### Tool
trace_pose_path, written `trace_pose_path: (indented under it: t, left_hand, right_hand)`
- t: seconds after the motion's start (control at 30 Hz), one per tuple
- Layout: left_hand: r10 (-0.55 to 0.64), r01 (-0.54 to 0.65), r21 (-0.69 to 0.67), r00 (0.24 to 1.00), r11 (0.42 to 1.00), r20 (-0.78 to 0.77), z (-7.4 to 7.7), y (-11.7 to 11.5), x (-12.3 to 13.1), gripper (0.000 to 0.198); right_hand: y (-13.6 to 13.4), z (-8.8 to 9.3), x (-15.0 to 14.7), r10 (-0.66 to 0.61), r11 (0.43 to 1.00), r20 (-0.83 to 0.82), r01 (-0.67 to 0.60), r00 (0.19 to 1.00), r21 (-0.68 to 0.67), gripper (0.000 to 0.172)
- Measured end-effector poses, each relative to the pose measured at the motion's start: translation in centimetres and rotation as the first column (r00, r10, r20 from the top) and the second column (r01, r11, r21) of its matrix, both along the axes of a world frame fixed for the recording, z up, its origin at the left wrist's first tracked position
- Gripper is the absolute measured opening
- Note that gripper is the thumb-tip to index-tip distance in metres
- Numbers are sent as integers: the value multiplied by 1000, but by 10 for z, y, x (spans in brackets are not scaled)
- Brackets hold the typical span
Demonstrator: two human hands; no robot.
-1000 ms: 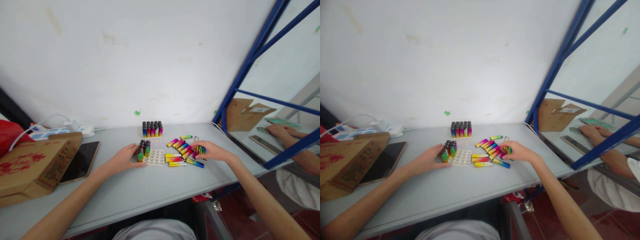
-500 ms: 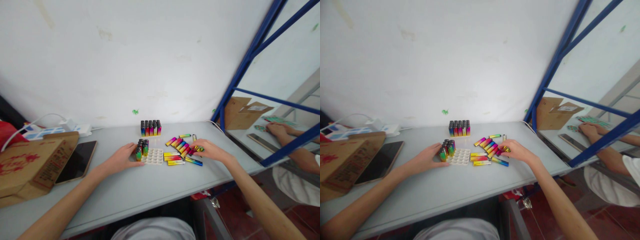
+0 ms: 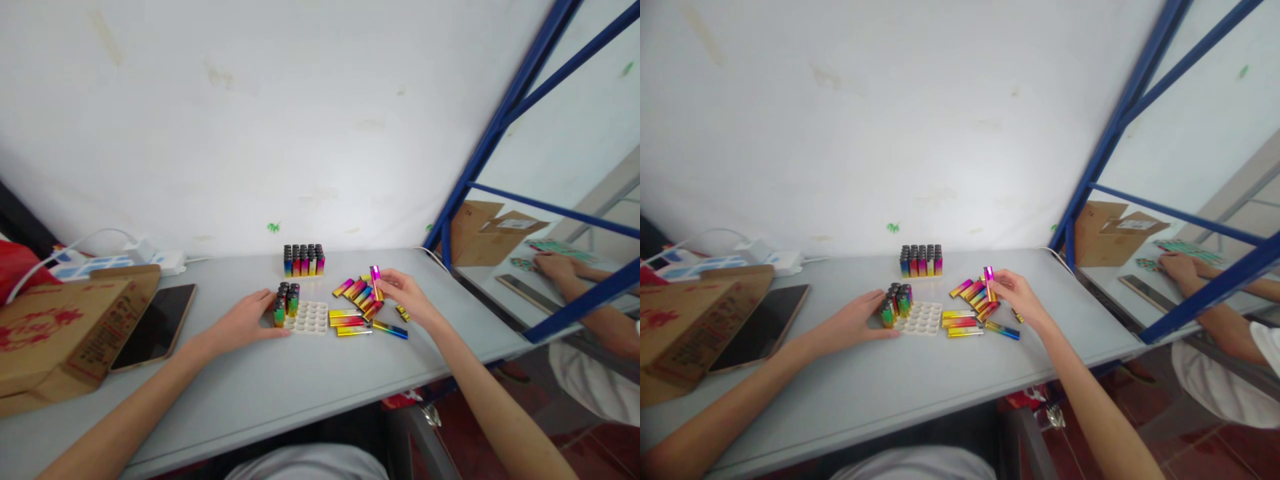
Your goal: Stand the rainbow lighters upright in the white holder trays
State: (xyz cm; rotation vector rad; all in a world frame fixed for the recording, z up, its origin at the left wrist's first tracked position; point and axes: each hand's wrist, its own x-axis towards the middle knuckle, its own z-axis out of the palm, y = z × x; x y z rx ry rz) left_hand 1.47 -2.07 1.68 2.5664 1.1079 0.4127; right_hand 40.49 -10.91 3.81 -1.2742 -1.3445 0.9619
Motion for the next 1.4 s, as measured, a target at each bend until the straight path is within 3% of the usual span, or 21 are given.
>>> trace_pose_path:
  t: [0.17, 0.37, 0.53, 0.63, 0.77, 0.93, 1.2, 1.4]
  left_hand:
    - [-4, 3, -16, 1000, 1000, -22, 2, -2, 1, 65]
    - [-12, 12, -12, 1000, 1000, 6, 2, -3, 2, 61]
    - [-16, 16, -3, 1000, 1000, 1, 4, -7, 2, 61]
    - [-23, 22, 17, 1000, 1000, 9, 2, -8, 1, 62]
    - [-21, 21, 30, 1000, 999, 2, 0, -7, 1, 62]
    - [-25, 25, 12, 1000, 1000, -14, 3, -6, 3, 63]
    - [-11, 11, -7, 999, 1000, 34, 3, -6, 2, 65]
    - [-36, 35, 16, 998, 999, 50, -1, -5, 2, 68]
  right_hand:
    - [3, 6, -33, 93, 992, -249, -110, 964, -55, 45]
    - [23, 10, -80, 218, 971, -359, -239, 907, -13, 39]
    - [46, 14, -125, 228, 971, -206, -238, 952, -28, 48]
    - [56, 8, -145, 145, 986, 0, -145, 989, 77, 53]
    - [57, -8, -154, -32, 980, 221, -13, 975, 199, 59]
    - [47, -21, -151, -141, 970, 320, 66, 937, 234, 47]
    - [41, -20, -142, -122, 961, 312, 34, 942, 274, 42]
    - [35, -13, -139, 6, 935, 457, -167, 889, 313, 35]
